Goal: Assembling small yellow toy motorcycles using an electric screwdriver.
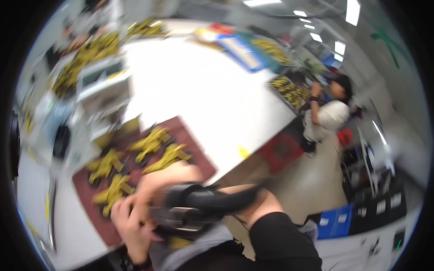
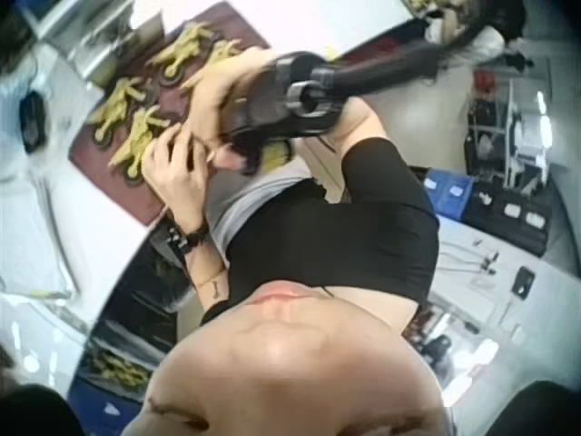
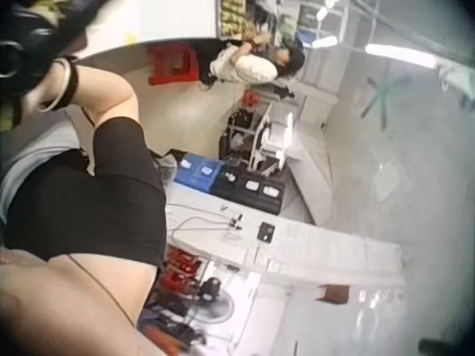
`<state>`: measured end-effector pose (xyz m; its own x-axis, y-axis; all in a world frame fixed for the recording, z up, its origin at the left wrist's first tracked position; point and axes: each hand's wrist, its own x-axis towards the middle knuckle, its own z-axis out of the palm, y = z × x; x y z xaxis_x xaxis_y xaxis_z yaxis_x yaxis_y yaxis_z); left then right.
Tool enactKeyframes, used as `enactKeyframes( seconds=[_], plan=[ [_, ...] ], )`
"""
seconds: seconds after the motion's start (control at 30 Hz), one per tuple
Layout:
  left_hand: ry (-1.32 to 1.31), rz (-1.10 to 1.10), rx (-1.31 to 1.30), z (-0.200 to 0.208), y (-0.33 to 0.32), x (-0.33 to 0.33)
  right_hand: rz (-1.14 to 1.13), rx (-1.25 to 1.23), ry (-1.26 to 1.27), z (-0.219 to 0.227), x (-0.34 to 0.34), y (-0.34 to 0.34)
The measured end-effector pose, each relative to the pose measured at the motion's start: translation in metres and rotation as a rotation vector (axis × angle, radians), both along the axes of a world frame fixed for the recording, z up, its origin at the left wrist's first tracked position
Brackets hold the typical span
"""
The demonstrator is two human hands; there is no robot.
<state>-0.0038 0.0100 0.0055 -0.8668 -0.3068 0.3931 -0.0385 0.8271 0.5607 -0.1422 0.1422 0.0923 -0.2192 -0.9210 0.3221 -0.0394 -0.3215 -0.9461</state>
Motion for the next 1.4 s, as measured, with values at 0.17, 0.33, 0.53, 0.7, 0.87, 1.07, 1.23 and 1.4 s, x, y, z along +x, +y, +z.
enactKeyframes(
  seconds=[0.17,0.33,0.53,0.7,0.87,1.07,1.23,1.4],
  plan=[
    [0.164,-0.067,-0.120,0.006,-0.006,0.004,-0.269,-0.454,-0.047,0.011,0.017,-0.015],
    [0.180,-0.101,-0.119,0.013,0.008,-0.003,-0.555,-0.547,-0.172,0.037,0.011,0.030],
    [0.208,-0.101,-0.169,0.015,0.008,-0.004,-0.845,-0.451,0.064,0.005,-0.009,0.051],
    [0.210,-0.095,-0.194,0.017,0.010,-0.003,-0.855,-0.479,0.007,-0.017,-0.018,0.047],
    [0.198,-0.097,-0.208,0.019,0.014,0.001,-0.852,-0.486,0.040,-0.021,-0.020,0.044],
    [0.442,-0.394,0.427,0.061,0.050,0.006,-0.837,-0.467,-0.101,-0.026,-0.020,0.044],
    [0.460,-1.064,0.367,0.114,0.116,-0.015,-0.909,-0.482,0.076,-0.030,-0.030,0.038],
    [1.207,-1.130,0.176,0.139,0.178,-0.050,-0.839,-0.478,0.047,-0.033,-0.028,0.018]
  ],
)
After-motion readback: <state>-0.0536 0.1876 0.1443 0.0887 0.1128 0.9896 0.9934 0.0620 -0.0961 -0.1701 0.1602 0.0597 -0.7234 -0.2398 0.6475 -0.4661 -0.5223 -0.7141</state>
